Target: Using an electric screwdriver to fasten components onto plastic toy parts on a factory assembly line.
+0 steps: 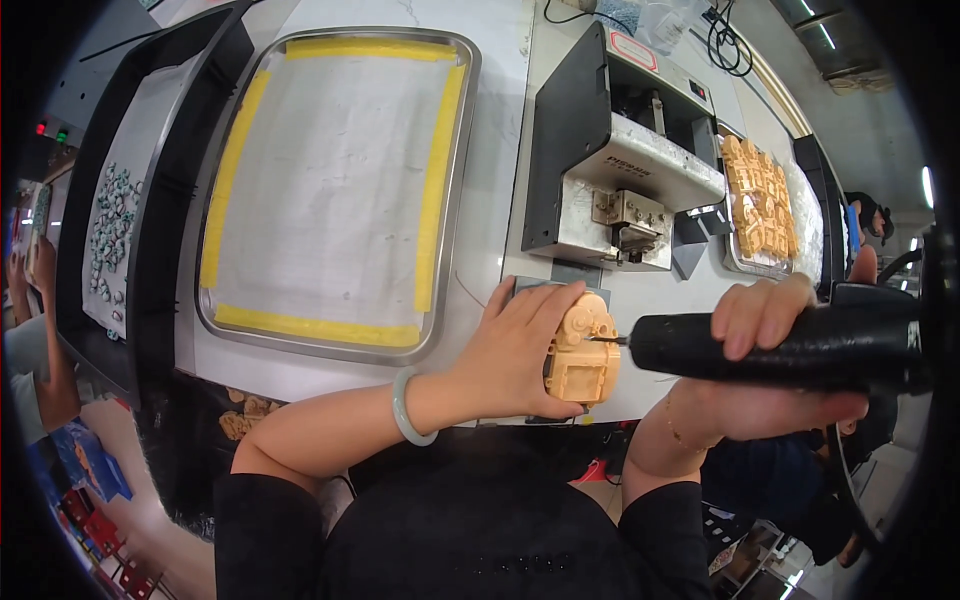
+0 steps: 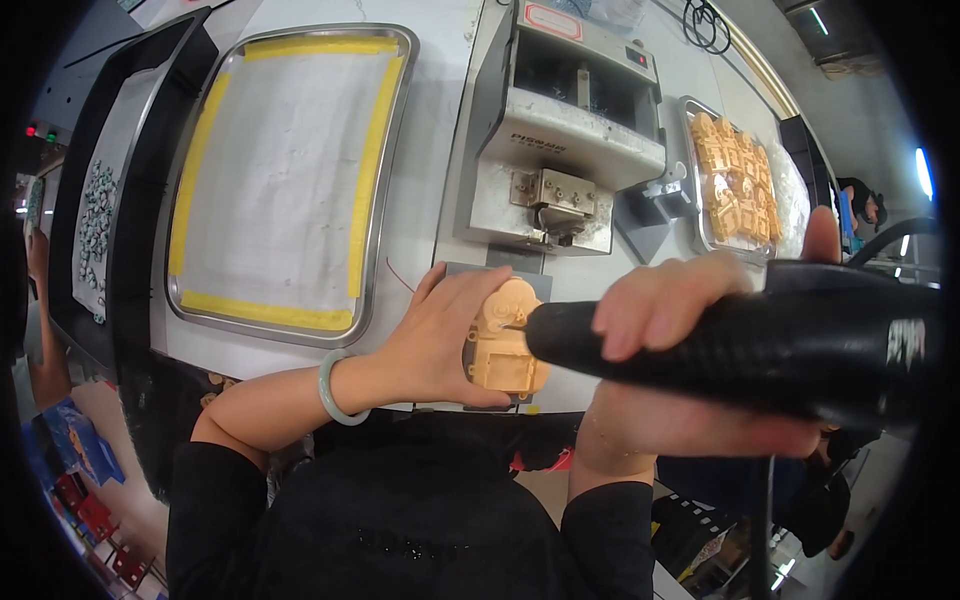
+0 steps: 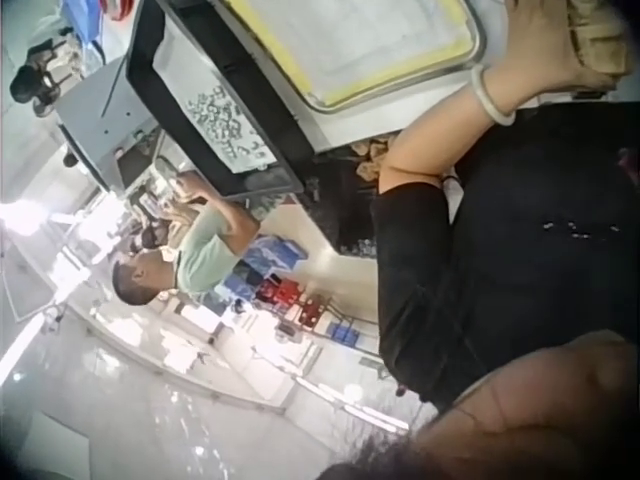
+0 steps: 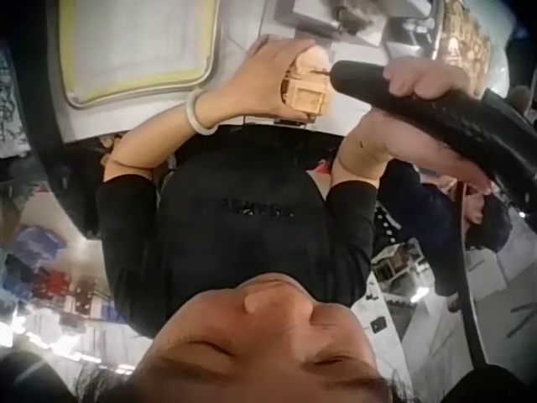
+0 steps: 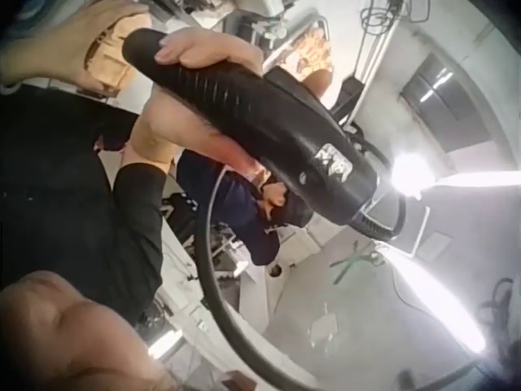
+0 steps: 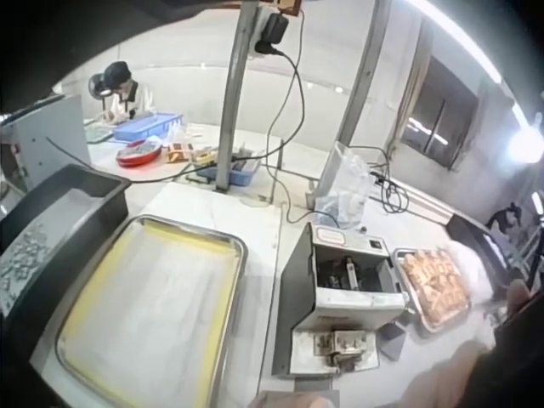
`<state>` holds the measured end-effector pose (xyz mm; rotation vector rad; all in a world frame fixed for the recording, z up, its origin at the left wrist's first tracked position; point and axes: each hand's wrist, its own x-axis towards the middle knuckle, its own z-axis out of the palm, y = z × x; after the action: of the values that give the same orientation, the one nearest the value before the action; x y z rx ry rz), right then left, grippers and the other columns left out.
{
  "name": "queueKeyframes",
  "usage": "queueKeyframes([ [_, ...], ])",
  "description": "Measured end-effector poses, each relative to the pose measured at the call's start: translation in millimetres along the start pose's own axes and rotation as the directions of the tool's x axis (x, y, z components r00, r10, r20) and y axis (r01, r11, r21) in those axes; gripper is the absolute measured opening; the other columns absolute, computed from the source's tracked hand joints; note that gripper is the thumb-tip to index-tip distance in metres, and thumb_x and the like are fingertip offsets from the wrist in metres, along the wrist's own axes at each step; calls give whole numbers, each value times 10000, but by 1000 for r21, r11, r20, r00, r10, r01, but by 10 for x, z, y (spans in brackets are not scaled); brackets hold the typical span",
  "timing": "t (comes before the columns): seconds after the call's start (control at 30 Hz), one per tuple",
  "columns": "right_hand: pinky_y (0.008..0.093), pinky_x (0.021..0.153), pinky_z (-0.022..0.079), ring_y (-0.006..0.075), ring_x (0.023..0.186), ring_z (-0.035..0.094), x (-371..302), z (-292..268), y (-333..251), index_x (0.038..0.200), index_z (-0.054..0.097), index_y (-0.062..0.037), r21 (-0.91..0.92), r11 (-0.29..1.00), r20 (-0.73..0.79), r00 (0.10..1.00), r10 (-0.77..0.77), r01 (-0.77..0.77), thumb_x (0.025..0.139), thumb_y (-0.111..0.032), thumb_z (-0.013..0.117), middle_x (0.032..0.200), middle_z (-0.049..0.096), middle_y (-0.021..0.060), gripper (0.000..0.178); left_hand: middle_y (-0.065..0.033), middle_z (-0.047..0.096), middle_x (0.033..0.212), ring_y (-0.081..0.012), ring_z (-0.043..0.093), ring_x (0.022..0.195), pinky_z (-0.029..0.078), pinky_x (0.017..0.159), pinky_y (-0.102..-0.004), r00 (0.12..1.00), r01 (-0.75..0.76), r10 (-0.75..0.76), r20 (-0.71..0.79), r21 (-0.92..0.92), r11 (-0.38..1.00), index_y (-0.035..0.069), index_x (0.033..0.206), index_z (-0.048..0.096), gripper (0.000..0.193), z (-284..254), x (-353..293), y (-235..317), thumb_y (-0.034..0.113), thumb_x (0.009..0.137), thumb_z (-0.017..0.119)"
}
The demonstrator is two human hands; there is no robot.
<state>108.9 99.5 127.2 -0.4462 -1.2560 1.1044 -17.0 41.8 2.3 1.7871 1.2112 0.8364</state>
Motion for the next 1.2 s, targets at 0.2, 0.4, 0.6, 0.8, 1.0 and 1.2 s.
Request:
queueKeyframes([
  [0.2,278,422,399,151,443,448,-131,162,141,1350,94,-42,-96,995,-17,999,-32,30,690,-747,405,614,446,72,1014,-158,405,1209,-309,355,1168,115,1027,-518,1000,-19,17,-19,-85,996,47,1327,151,1136,34,-4,-65,430,464,783],
  [0.4,285,444,420,166,465,461,-193,137,226,1352,75,-55,-208,977,-70,997,33,-47,687,-755,388,639,471,87,1015,-139,416,1171,-290,368,1151,108,1036,-501,1000,-5,3,-16,-87,996,36,1312,176,1073,29,1,-44,389,491,770],
  [0.6,288,445,419,176,473,467,-266,116,270,1333,101,-74,-181,982,-34,998,44,-49,661,-754,428,652,479,97,1010,-144,420,1152,-294,369,1148,117,1036,-498,998,-9,3,-59,-93,996,51,1297,204,1032,69,-5,-58,378,497,769],
  [0.8,287,446,418,183,460,467,-270,157,314,1252,203,-63,-265,961,-24,997,71,-75,633,-753,464,653,481,99,964,-123,429,1133,-289,382,1127,130,1032,-497,998,11,-17,-65,-92,996,62,1279,231,1005,57,12,-40,352,486,776],
  [1.0,282,445,415,176,449,468,-256,94,354,1137,272,-51,-164,981,31,993,113,-107,601,-762,490,642,479,84,917,-121,436,1121,-286,386,1122,133,1032,-495,997,18,-26,-70,-109,994,66,1275,236,998,58,16,-52,343,480,773],
  [1.2,279,447,414,174,452,473,-261,75,374,1112,284,-50,-108,992,62,995,78,-71,609,-755,495,640,479,82,892,-120,438,1117,-284,389,1117,130,1033,-493,997,5,-14,-78,-116,993,64,1272,240,992,63,23,-48,341,481,771],
])
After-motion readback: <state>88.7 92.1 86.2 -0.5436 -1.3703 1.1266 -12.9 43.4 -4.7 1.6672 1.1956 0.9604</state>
